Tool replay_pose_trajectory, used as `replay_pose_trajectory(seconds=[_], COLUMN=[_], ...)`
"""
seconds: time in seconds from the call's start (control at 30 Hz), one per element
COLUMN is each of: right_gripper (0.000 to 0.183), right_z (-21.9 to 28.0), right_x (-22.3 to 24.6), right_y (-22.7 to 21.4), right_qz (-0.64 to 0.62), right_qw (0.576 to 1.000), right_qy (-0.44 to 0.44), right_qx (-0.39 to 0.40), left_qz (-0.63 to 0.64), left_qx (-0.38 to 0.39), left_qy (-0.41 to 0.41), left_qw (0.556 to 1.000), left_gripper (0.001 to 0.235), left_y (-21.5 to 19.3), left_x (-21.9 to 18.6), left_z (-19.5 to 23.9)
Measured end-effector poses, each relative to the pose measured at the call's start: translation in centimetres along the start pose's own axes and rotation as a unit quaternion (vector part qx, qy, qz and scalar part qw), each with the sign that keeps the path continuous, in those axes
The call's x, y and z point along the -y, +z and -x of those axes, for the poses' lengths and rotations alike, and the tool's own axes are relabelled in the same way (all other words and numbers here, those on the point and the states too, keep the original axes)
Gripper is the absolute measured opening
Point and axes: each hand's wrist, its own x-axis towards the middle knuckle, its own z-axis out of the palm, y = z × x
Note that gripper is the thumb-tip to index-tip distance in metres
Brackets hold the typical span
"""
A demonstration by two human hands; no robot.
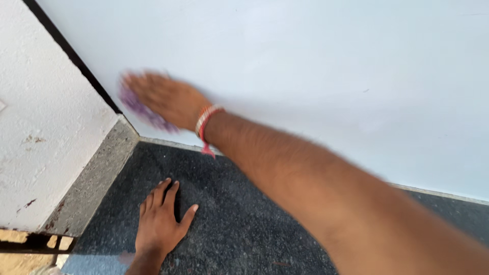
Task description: The person wipes a dark granite stair tread and adjacent wall base with a purple and white cloth. They move along the stair edge, wiping the surface and the corner where the wall meets the step.
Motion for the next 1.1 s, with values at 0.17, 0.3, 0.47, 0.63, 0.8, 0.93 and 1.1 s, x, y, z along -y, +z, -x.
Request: replay_pose_trajectory(seconds=[0.17, 0.3, 0.47, 0.63, 0.8, 0.93, 1.1], right_gripper=[0.064, 0.063, 0.07, 0.062, 0.065, 0.068, 0.096], right_z=[-2.6, 2.2, 10.9, 13.0, 11.7, 11.2, 14.8], right_x=[-5.8, -8.4, -6.6, 1.2, 4.6, 2.6, 0.1], right_y=[-4.4, -10.0, -11.5, -1.8, 2.3, 0.3, -1.6], right_qz=[0.106, -0.018, -0.087, -0.017, 0.108, 0.14, -0.076], right_qw=[0.955, 0.954, 0.878, 0.911, 0.931, 0.923, 0.824], right_qy=[0.134, 0.25, 0.436, 0.381, 0.303, 0.325, 0.531], right_qx=[-0.242, -0.167, -0.177, -0.157, -0.172, -0.149, -0.18], left_qz=[-0.029, -0.062, -0.048, -0.044, -0.021, -0.04, -0.031], left_qx=[0.055, 0.076, 0.006, -0.016, -0.018, 0.013, 0.006], left_qy=[-0.031, -0.055, -0.002, 0.018, 0.017, 0.004, 0.027], left_qw=[0.998, 0.994, 0.999, 0.999, 0.999, 0.999, 0.999], left_gripper=[0.084, 0.083, 0.08, 0.079, 0.079, 0.079, 0.079], left_y=[-0.1, 0.4, 1.1, 0.6, 0.2, 0.4, 0.3], left_x=[-0.3, -0.1, 0.2, 0.2, 0.1, 0.3, 0.4], left_z=[-0.8, -1.1, -0.7, -0.2, 0.0, -0.5, -0.2])
